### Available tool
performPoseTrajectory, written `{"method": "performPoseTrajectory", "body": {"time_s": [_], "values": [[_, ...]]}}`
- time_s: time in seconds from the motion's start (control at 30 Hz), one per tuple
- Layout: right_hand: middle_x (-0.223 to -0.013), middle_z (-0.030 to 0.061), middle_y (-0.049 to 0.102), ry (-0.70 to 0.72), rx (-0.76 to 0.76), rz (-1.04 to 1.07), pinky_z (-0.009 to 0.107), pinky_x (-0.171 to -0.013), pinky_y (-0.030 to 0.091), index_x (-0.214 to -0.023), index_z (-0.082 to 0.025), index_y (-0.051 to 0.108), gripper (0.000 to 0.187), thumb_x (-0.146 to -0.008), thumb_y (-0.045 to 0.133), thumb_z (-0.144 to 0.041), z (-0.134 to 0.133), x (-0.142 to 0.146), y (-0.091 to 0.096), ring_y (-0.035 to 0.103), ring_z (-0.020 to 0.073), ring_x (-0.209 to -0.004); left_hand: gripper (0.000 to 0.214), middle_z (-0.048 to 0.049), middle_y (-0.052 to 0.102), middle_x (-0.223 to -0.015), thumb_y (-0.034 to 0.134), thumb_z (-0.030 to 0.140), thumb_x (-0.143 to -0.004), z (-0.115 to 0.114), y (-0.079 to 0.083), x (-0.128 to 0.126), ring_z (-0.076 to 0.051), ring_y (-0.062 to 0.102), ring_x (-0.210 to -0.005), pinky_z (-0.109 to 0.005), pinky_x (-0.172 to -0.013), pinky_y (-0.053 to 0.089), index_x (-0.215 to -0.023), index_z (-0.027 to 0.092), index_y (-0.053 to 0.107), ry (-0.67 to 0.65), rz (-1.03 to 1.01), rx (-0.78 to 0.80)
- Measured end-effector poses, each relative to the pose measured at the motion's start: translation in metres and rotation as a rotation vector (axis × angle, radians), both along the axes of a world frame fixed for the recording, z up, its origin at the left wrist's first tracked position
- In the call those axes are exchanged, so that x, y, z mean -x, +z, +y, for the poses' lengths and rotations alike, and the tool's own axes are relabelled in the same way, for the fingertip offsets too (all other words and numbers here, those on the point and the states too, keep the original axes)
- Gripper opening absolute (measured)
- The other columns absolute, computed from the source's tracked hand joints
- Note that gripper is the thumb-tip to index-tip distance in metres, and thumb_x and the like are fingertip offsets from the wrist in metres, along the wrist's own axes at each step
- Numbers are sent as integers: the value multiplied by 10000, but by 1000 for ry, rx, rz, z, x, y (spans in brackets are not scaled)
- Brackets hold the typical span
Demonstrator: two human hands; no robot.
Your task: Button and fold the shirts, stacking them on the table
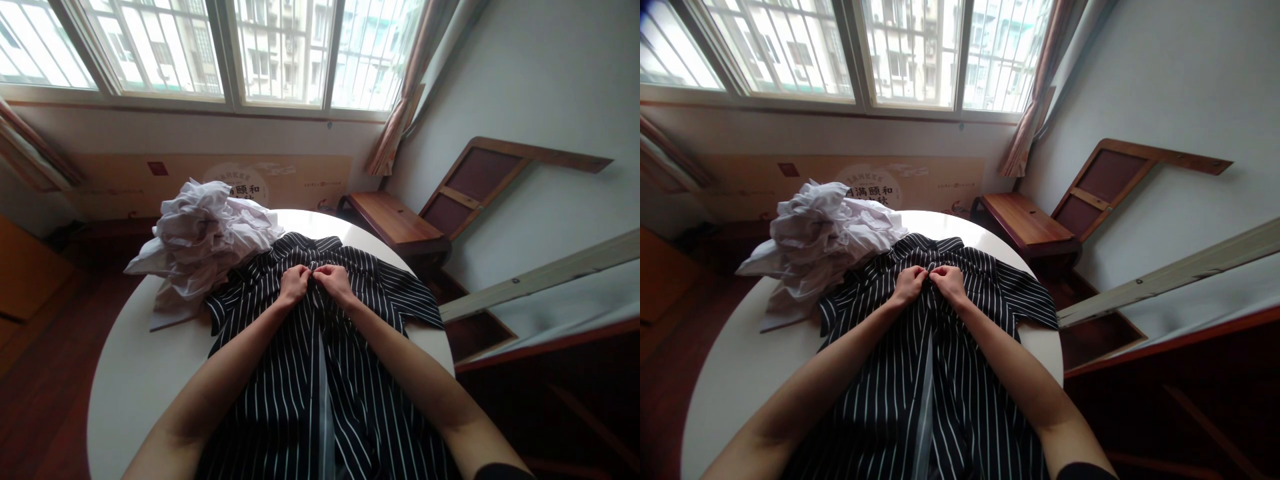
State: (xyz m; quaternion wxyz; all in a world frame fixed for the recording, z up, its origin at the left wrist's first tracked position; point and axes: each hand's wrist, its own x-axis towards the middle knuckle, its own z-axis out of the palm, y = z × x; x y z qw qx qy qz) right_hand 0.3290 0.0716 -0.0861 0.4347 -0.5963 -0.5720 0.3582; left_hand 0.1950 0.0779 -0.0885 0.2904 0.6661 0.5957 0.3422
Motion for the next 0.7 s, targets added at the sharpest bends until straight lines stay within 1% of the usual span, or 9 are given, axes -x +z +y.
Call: {"method": "performPoseTrajectory", "body": {"time_s": [0.1,0.2,0.33,0.43,0.53,0.6,0.63,0.7], "values": [[-672,21,696,1,-83,-144,248,-648,491,-725,-163,706,101,-703,628,-223,-2,1,7,640,146,-630,207,-56,710,-838,515,257,-855,0,-2,1,-156,631,-780,-238,-722,435,-845,167,701,-9,-15,-29],[-722,24,707,-16,-179,-284,264,-723,484,-726,-179,701,87,-727,625,-222,-8,4,10,648,154,-682,228,-61,713,-833,508,266,-857,1,-2,2,-159,634,-773,-240,-711,437,-852,164,712,-3,-30,-17],[-763,45,702,-55,-285,-463,282,-739,462,-750,-180,690,138,-799,571,-229,-15,10,5,637,171,-707,245,-69,719,-834,525,295,-843,4,-1,1,-168,642,-783,-244,-706,436,-840,153,725,0,-62,32],[-796,64,695,-59,-337,-541,290,-740,452,-765,-172,684,174,-832,531,-224,-19,14,-1,632,188,-739,237,-70,719,-832,529,283,-838,5,0,0,-169,640,-788,-245,-711,435,-831,149,724,22,-64,68],[-825,67,694,-52,-363,-522,288,-761,451,-786,-169,683,173,-829,518,-201,-19,15,-4,631,187,-771,236,-78,711,-836,503,254,-852,2,2,-1,-167,631,-790,-247,-715,428,-833,140,709,43,-38,56],[-817,56,694,-55,-340,-444,289,-770,458,-795,-171,681,150,-811,536,-204,-17,13,-3,631,179,-762,240,-79,704,-832,480,246,-868,0,2,-3,-167,624,-781,-250,-706,421,-835,140,693,53,-10,37],[-799,48,693,-50,-307,-383,288,-763,465,-790,-172,679,133,-798,553,-213,-15,12,-2,629,173,-745,240,-76,700,-828,469,244,-875,-2,2,-3,-166,621,-775,-250,-700,418,-839,143,684,54,4,29],[-740,28,682,-21,-176,-199,277,-705,487,-766,-167,668,104,-777,578,-220,-11,9,0,623,155,-684,235,-64,692,-825,452,243,-889,-2,0,-3,-160,615,-763,-246,-692,414,-851,154,666,38,23,13]]}}
